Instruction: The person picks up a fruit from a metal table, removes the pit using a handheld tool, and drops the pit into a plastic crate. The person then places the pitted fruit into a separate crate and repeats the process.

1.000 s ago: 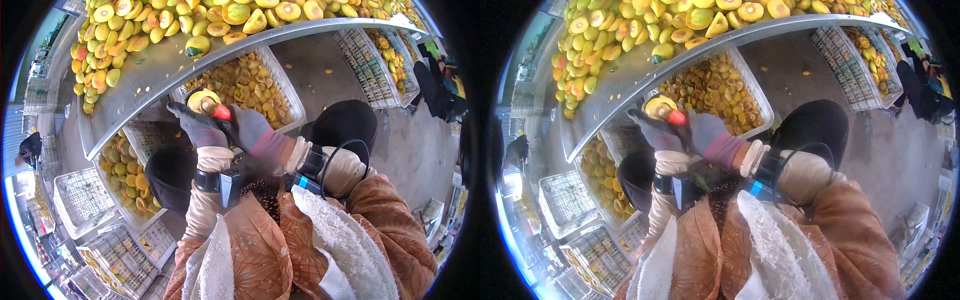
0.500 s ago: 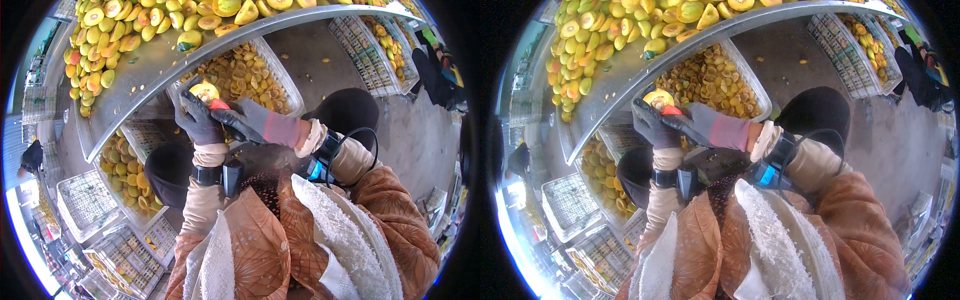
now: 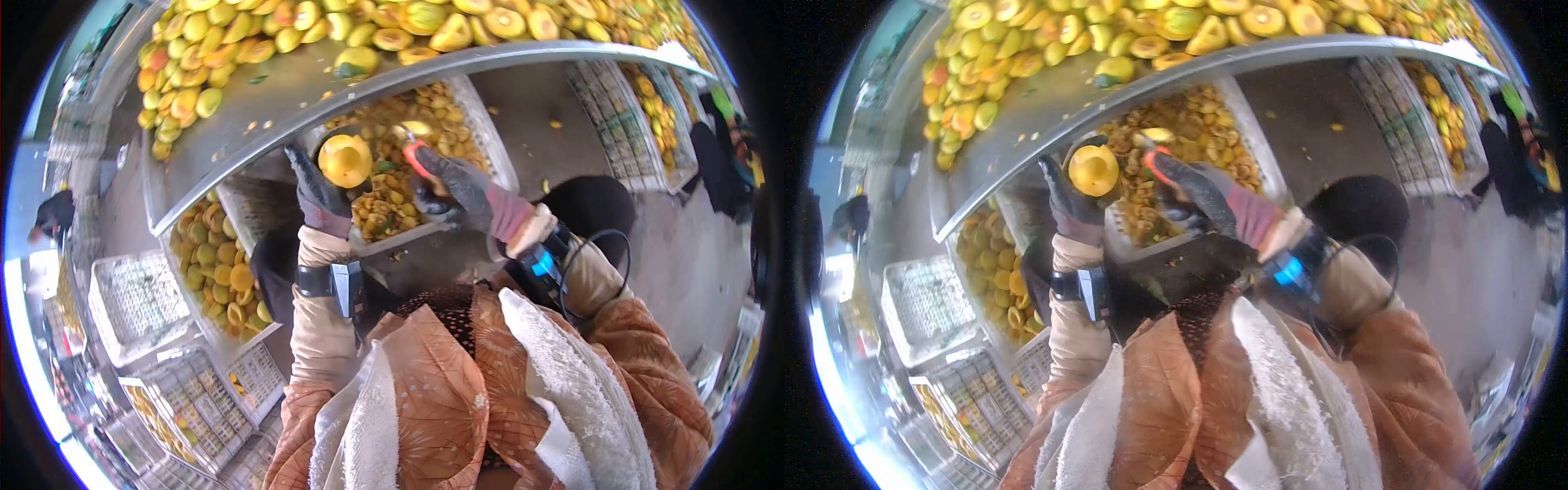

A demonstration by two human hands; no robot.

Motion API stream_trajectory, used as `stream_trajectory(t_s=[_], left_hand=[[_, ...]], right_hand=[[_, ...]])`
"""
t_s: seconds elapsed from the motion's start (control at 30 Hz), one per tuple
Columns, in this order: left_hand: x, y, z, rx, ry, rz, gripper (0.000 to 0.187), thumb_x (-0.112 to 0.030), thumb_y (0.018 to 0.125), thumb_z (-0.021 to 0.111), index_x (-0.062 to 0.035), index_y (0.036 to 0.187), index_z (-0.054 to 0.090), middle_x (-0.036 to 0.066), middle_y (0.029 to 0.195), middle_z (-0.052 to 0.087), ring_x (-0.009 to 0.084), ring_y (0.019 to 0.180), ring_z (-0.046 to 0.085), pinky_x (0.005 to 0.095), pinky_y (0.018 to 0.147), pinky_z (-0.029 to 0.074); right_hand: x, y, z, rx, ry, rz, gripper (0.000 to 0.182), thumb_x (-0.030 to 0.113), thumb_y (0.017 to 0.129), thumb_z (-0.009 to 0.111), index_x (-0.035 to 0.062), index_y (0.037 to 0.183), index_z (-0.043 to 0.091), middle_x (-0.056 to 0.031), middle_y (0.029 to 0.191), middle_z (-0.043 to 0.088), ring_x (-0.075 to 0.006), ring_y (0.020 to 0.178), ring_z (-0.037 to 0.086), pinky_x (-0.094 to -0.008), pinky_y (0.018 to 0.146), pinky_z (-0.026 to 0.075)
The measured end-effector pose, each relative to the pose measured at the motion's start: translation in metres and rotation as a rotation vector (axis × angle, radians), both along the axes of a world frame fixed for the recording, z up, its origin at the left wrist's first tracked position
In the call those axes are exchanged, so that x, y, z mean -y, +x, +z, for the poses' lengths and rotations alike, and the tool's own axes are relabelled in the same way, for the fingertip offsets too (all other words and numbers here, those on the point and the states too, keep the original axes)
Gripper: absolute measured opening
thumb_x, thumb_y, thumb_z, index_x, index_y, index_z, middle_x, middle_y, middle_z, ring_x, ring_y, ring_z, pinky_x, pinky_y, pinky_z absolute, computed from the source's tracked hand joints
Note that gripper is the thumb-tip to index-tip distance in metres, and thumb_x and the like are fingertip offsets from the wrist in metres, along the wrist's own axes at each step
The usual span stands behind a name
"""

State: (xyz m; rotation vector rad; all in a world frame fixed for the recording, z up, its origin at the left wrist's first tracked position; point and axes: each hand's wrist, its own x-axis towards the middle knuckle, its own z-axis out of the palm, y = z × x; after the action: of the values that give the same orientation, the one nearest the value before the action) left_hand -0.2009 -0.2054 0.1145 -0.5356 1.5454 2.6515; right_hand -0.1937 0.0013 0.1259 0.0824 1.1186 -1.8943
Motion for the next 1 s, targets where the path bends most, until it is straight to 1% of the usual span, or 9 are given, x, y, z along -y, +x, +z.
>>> stream_trajectory(t_s=[0.1, 0.17, 0.2, 0.23, 0.33, 0.4, 0.5, 0.77, 1.0], left_hand=[[0.058, 0.025, 0.013, -0.167, -0.131, 0.021, 0.062, -0.056, 0.091, 0.03, -0.0048, 0.122, 0.045, 0.01, 0.106, 0.057, 0.0167, 0.082, 0.059, 0.0241, 0.063, 0.05], [0.108, 0.03, 0.0, -0.029, -0.451, 0.396, 0.042, -0.035, 0.095, 0.037, -0.0042, 0.123, 0.045, 0.004, 0.104, 0.057, 0.012, 0.086, 0.057, 0.0242, 0.071, 0.047], [0.173, 0.042, -0.029, -0.194, -1.367, 0.241, 0.043, -0.033, 0.095, 0.038, -0.0037, 0.125, 0.046, 0.002, 0.106, 0.058, 0.0147, 0.093, 0.057, 0.0256, 0.08, 0.045], [0.17, 0.049, 0.005, 0.058, -0.897, 0.349, 0.041, -0.03, 0.093, 0.041, -0.0009, 0.12, 0.051, 0.006, 0.107, 0.06, 0.0186, 0.096, 0.058, 0.028, 0.081, 0.046], [0.204, 0.069, 0.033, 0.398, -2.104, 0.242, 0.037, -0.032, 0.089, 0.048, -0.0087, 0.116, 0.056, 0.016, 0.107, 0.06, 0.0318, 0.095, 0.058, 0.039, 0.081, 0.046], [0.169, 0.039, 0.059, 0.08, -2.154, 0.416, 0.035, -0.028, 0.087, 0.054, -0.0058, 0.113, 0.058, 0.016, 0.106, 0.06, 0.0309, 0.093, 0.059, 0.0373, 0.079, 0.047], [0.085, -0.034, 0.083, -0.363, -1.46, 0.167, 0.028, -0.012, 0.081, 0.06, -0.005, 0.108, 0.06, 0.016, 0.103, 0.061, 0.029, 0.09, 0.061, 0.0334, 0.078, 0.048], [-0.037, -0.17, 0.064, 0.058, -2.14, -0.586, 0.063, -0.054, 0.069, 0.066, -0.0086, 0.112, 0.059, 0.016, 0.106, 0.061, 0.0296, 0.102, 0.056, 0.0376, 0.087, 0.044], [0.015, -0.089, 0.097, -0.29, -0.476, -0.422, 0.034, -0.017, 0.087, 0.053, 0.0, 0.116, 0.052, 0.006, 0.094, 0.061, 0.0119, 0.086, 0.06, 0.0191, 0.069, 0.045]], right_hand=[[0.005, -0.003, -0.018, -0.53, 0.877, 0.145, 0.053, 0.053, 0.088, 0.045, 0.0026, 0.082, 0.059, -0.005, 0.055, 0.05, -0.017, 0.048, 0.051, -0.0314, 0.047, 0.04], [0.012, 0.0, -0.029, -0.681, 0.854, 0.195, 0.053, 0.052, 0.087, 0.046, 0.0012, 0.084, 0.059, -0.0085, 0.057, 0.053, -0.021, 0.051, 0.053, -0.0338, 0.05, 0.041], [0.005, 0.0, -0.029, -0.806, 0.86, 0.217, 0.054, 0.052, 0.087, 0.047, -0.0003, 0.086, 0.06, -0.012, 0.059, 0.055, -0.0249, 0.054, 0.055, -0.0361, 0.052, 0.041], [0.006, 0.0, -0.009, -0.673, 0.838, 0.184, 0.05, 0.049, 0.086, 0.05, 0.0008, 0.082, 0.06, -0.0167, 0.062, 0.056, -0.0288, 0.056, 0.057, -0.0379, 0.054, 0.042], [0.005, -0.002, -0.002, -0.654, 0.791, 0.11, 0.048, 0.048, 0.086, 0.051, 0.0005, 0.085, 0.061, -0.0171, 0.064, 0.057, -0.0294, 0.055, 0.055, -0.0373, 0.055, 0.042], [0.009, -0.001, -0.009, -0.707, 0.768, 0.026, 0.047, 0.046, 0.086, 0.053, 0.0002, 0.086, 0.061, -0.0141, 0.062, 0.056, -0.0255, 0.054, 0.053, -0.0358, 0.054, 0.041], [0.012, -0.004, -0.003, -0.62, 0.731, -0.009, 0.042, 0.041, 0.086, 0.056, -0.0004, 0.09, 0.062, -0.0084, 0.059, 0.053, -0.0176, 0.053, 0.046, -0.0329, 0.054, 0.04], [0.005, -0.004, -0.002, -0.707, 0.705, -0.028, 0.034, 0.033, 0.086, 0.06, -0.0014, 0.09, 0.062, -0.0007, 0.059, 0.048, -0.0078, 0.057, 0.038, -0.0283, 0.052, 0.036], [-0.002, -0.009, 0.0, -0.693, 0.558, -0.313, 0.038, 0.038, 0.085, 0.059, 0.001, 0.089, 0.062, -0.0113, 0.068, 0.061, -0.0183, 0.056, 0.053, -0.0325, 0.057, 0.043]])
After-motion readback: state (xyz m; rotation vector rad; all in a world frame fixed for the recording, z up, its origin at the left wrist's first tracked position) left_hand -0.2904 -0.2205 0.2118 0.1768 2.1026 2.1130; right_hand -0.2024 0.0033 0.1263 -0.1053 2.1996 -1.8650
